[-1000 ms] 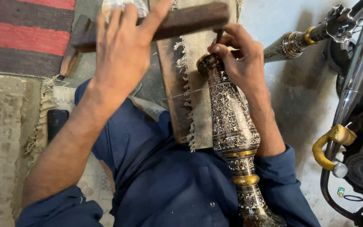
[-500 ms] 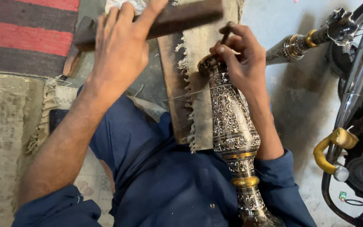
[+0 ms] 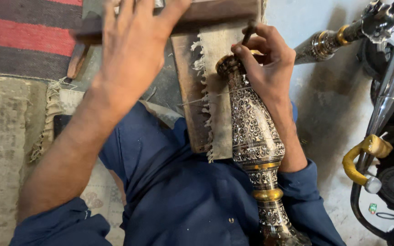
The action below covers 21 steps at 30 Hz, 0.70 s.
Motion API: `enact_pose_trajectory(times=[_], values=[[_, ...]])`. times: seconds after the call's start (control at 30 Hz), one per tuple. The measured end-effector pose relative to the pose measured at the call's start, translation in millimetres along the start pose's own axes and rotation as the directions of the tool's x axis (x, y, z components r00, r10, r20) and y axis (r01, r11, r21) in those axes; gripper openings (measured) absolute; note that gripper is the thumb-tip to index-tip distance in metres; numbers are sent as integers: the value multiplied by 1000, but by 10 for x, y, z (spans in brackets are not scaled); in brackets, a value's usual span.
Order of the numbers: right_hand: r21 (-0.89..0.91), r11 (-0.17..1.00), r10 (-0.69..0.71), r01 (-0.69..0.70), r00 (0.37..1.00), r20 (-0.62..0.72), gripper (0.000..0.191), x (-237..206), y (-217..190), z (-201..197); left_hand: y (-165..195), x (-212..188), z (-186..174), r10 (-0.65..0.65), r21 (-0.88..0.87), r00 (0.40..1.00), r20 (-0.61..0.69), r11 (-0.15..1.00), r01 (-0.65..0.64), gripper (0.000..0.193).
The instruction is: The person sits cross-legged on the floor with an ornate metal vase resting on a cloth-covered board. They hold a chisel against the vase's engraved surface and strike it with a wooden mallet, repositioning the chisel repeatedly to chase the decorative pattern, and rotate the vase to reach new areas.
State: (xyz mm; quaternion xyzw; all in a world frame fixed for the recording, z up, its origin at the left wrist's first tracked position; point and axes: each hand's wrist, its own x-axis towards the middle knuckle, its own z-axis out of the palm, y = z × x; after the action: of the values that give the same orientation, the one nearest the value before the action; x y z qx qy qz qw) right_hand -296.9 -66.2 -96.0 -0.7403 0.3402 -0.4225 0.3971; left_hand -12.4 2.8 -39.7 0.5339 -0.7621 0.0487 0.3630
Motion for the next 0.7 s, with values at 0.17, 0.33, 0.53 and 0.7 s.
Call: enact_pose_trajectory(times=[0.17,0.33,0.53,0.7], values=[[187,982,64,-34,985,-158,25,3,83,-195,27,-222,-26,-124,-18,979,163,992,128,73],[59,998,-5,2,999,42,34,14,62,-219,259,-492,525,-278,-697,959,58,676,238,58],[24,999,23,-26,993,114,32,29,13,-164,114,-540,632,-316,-708,924,213,602,369,58],[82,997,4,-11,996,85,31,11,103,-175,9,-244,216,-226,-511,936,268,790,337,63]])
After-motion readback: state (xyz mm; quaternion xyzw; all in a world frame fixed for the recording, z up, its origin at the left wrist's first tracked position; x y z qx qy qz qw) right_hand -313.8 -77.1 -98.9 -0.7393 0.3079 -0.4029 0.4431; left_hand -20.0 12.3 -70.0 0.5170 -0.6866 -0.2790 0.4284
